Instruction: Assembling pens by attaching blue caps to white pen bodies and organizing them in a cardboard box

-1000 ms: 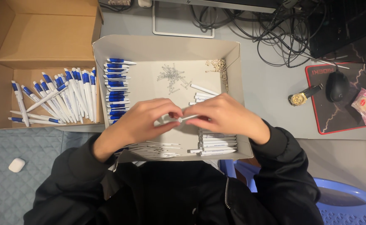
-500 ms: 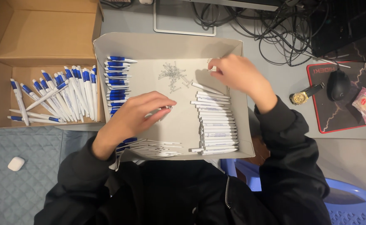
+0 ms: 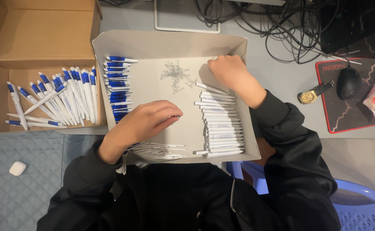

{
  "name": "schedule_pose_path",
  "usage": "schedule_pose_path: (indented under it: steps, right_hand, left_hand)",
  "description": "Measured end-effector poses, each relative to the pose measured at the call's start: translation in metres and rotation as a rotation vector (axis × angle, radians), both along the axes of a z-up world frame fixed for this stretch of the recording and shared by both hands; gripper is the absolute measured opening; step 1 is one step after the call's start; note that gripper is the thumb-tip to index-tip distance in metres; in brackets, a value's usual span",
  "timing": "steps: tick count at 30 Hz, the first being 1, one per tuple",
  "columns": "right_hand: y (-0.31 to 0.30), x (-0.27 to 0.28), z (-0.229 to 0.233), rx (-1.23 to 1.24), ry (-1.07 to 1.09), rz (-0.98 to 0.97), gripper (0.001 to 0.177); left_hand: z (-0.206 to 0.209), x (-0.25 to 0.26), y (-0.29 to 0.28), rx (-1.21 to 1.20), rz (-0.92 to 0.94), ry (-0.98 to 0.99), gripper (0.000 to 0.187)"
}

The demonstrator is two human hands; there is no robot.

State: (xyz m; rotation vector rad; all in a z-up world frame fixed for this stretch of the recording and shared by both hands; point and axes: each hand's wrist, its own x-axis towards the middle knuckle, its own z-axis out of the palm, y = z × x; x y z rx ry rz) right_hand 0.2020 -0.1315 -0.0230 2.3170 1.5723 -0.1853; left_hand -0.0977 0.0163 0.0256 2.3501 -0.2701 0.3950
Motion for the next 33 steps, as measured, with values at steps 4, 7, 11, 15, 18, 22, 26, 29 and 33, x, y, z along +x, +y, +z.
schedule_pose_path:
  steps: [4,7,11,15,18,22,26,29,33]
  right_hand:
    - [0.000,-0.001,0.007,-0.014,0.033,-0.024,0.033]
    - [-0.003,-0.002,0.006,-0.006,0.041,-0.040,0.036]
    - [-0.003,-0.005,0.005,-0.012,0.037,-0.036,0.037]
    - [-0.002,-0.005,0.007,0.017,0.054,-0.053,0.038]
    - [0.000,-0.004,0.004,0.014,0.069,-0.073,0.041]
    - [0.000,-0.004,0.004,0.021,0.052,-0.104,0.045]
    - [0.003,-0.012,0.016,0.063,0.124,-0.105,0.042]
    - [0.006,-0.018,0.025,0.127,0.234,-0.105,0.037]
    - [0.006,-0.025,0.036,0.219,0.402,-0.107,0.030]
  left_hand:
    - [-0.012,0.000,0.002,0.003,0.014,-0.015,0.008]
    - [-0.015,-0.001,0.003,-0.018,0.009,-0.023,0.008]
    - [-0.014,-0.001,0.004,-0.015,0.017,-0.021,0.006]
    - [-0.015,0.000,0.006,0.058,0.039,-0.023,0.004]
    - [-0.012,-0.002,0.004,0.056,0.047,-0.029,0.004]
    - [-0.013,0.000,0.001,0.082,0.056,-0.055,0.001]
    - [-0.008,0.001,0.000,0.062,0.063,-0.071,0.001]
    - [-0.005,0.003,-0.001,0.033,0.075,-0.095,0.001]
    - [-0.002,0.004,-0.002,-0.016,0.091,-0.126,0.001]
